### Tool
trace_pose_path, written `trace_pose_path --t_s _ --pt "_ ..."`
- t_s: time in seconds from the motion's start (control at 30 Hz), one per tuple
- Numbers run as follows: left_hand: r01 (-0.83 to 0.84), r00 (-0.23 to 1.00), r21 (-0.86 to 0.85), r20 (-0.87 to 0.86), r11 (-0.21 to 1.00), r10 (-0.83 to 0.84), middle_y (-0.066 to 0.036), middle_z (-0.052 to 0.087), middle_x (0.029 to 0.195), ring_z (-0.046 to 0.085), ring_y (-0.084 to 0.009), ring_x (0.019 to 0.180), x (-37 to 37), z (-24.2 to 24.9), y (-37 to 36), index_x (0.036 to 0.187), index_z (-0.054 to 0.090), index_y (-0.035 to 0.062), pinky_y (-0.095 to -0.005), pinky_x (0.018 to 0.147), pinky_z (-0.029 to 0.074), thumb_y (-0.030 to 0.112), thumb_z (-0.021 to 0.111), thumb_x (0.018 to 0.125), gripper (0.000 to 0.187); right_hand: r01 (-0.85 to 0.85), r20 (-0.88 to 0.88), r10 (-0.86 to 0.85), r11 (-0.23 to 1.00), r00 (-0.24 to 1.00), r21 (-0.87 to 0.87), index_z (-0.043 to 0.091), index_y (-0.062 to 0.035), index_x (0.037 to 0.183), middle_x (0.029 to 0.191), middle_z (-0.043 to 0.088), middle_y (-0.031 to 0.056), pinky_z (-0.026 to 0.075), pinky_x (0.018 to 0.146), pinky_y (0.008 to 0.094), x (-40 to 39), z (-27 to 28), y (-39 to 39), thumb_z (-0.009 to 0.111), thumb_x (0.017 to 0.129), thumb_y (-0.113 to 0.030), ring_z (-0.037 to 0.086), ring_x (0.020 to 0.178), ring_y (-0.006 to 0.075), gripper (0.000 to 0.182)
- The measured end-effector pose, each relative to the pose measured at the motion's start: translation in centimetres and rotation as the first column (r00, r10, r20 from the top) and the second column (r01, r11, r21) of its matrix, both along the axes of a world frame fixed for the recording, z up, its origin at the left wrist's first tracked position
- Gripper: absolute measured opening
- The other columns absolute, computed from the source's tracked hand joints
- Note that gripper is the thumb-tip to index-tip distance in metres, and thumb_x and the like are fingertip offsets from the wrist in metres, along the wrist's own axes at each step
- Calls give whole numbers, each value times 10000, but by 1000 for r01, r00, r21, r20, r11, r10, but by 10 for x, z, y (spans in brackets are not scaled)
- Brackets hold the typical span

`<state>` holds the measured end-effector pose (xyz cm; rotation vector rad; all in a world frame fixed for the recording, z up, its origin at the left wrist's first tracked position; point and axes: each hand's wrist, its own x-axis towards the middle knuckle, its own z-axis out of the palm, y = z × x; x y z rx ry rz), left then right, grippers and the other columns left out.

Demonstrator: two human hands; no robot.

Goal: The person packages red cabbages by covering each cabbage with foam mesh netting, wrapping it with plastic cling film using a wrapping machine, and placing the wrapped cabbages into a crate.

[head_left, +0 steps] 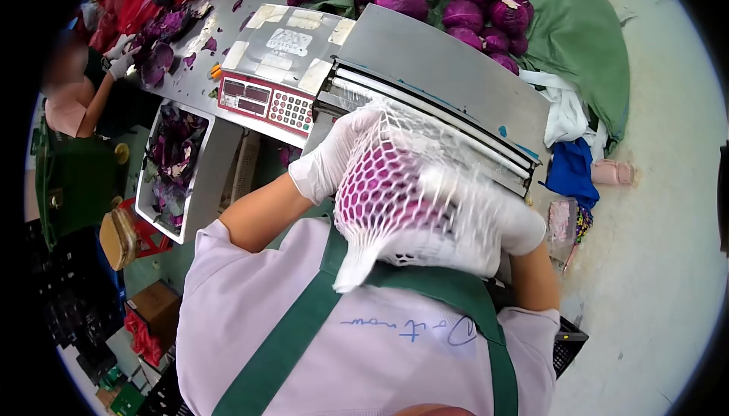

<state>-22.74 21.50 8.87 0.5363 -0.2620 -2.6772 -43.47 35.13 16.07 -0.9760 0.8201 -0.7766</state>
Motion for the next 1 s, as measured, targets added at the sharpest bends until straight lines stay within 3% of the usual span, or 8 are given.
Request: trace_pose_path --t_s 0.1,0.2,0.3,0.43,0.53,0.67,0.77,1.0 --pt "85 982 120 -179 989 -63 -200 637 1128 628 -290 1010 -2 9 0 1161 565 -58 -402 950 492 187 505 905 360 337 443 -363 931 820 138 575 34 1180 1131 629 138 446 992 341 -3 -4 -20 615 897 -222 588 1088 198 384" --pt "-15 967 120 -252 993 45 -260 634 1095 631 -354 999 16 15 -1 1110 576 -116 -447 964 480 203 497 852 418 553 -192 -529 827 827 105 560 8 1207 1088 658 109 528 841 295 -9 -83 -1 485 981 -262 651 907 173 361" --pt "-34 977 164 -200 986 67 -282 649 1028 650 -371 960 10 29 10 1047 587 -161 -460 946 494 189 540 819 420 339 293 -671 644 681 686 493 -50 1318 1261 575 104 462 980 362 38 -72 14 483 977 -415 562 1125 198 499" --pt "37 950 -98 -305 994 -66 -229 663 1007 660 -322 929 0 11 -17 1071 598 -122 -404 882 519 169 551 850 368 486 86 -754 502 652 715 530 -70 1288 1231 599 105 482 968 391 51 -20 4 416 985 -478 587 1093 217 521" --pt "-10 873 -654 363 757 325 -137 591 1195 540 -218 1169 4 32 -42 1300 485 28 -332 924 434 248 569 849 509 430 361 -712 671 602 604 544 -62 1269 1207 613 99 492 953 395 24 -32 -2 379 995 -438 607 1053 222 493" --pt "-123 842 -785 242 607 482 -96 526 1310 450 -205 1273 -18 42 -45 1363 452 73 -446 1030 333 438 562 865 627 575 504 -655 748 563 330 558 -51 1243 1173 634 87 498 940 392 -14 -60 -33 331 1002 -388 627 1008 227 473" --pt "64 938 -851 230 522 261 -89 536 1298 490 -183 1211 -84 44 -48 1359 467 29 -343 1018 369 389 512 952 545 724 228 -834 549 502 417 570 -42 1199 1108 657 73 498 898 368 -49 -42 -98 337 999 -371 637 945 219 450" --pt "76 939 -783 264 617 219 -78 626 1122 570 -135 1024 -157 -23 -102 1261 535 -31 -256 901 447 410 583 939 547 828 -348 -860 479 374 -292 516 0 1276 1170 596 94 403 952 299 -125 -114 -184 447 986 -354 547 1054 165 463"
